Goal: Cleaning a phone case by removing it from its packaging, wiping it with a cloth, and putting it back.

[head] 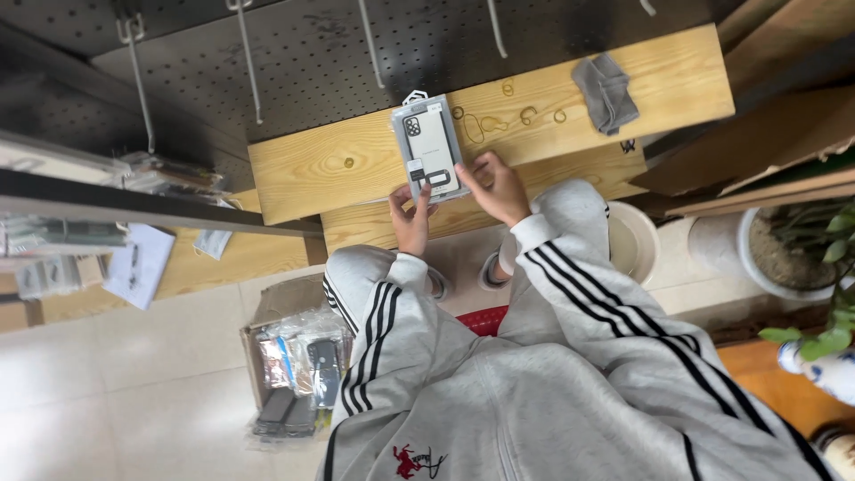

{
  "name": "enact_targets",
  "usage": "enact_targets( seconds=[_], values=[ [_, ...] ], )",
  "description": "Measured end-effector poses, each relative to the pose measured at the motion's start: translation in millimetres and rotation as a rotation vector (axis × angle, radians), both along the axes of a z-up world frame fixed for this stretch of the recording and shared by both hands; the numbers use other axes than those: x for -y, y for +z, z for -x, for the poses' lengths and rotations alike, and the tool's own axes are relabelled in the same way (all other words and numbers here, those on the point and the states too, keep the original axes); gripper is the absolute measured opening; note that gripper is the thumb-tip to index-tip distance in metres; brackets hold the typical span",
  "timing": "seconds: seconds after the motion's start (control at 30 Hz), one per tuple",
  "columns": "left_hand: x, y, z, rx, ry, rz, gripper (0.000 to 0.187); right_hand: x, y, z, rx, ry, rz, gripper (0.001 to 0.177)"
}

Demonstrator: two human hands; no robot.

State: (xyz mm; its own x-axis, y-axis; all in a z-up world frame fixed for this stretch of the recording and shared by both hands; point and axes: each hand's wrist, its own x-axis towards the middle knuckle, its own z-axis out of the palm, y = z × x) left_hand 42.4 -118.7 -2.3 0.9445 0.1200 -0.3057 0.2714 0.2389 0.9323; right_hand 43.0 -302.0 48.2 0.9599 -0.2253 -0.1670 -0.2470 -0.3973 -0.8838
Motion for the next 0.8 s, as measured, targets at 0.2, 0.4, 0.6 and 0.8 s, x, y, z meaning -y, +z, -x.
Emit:
enact_targets(
  seconds=[0.2,0.4,0.6,0.8],
  values=[
    [-10.9,-45.8,-0.1,0.013,0.016,0.022,0.045,85.7,-14.9,-10.6,0.416,-0.172,0.266,0.018],
    [-42.3,-32.6,1.9,-0.054,0.158,-0.212,0.039,186.9,-38.3,-16.8,0.428,-0.455,0.556,0.032],
    [-25.5,20.7,10.4,0.278,0.375,-0.462,0.018,212.7,-52.2,-11.7,0.39,-0.439,0.645,0.019],
    [-9.3,46.7,15.7,0.724,0.323,-0.679,0.012,201.7,36.4,46.6,0.747,-0.483,0.364,0.006]
  ],
)
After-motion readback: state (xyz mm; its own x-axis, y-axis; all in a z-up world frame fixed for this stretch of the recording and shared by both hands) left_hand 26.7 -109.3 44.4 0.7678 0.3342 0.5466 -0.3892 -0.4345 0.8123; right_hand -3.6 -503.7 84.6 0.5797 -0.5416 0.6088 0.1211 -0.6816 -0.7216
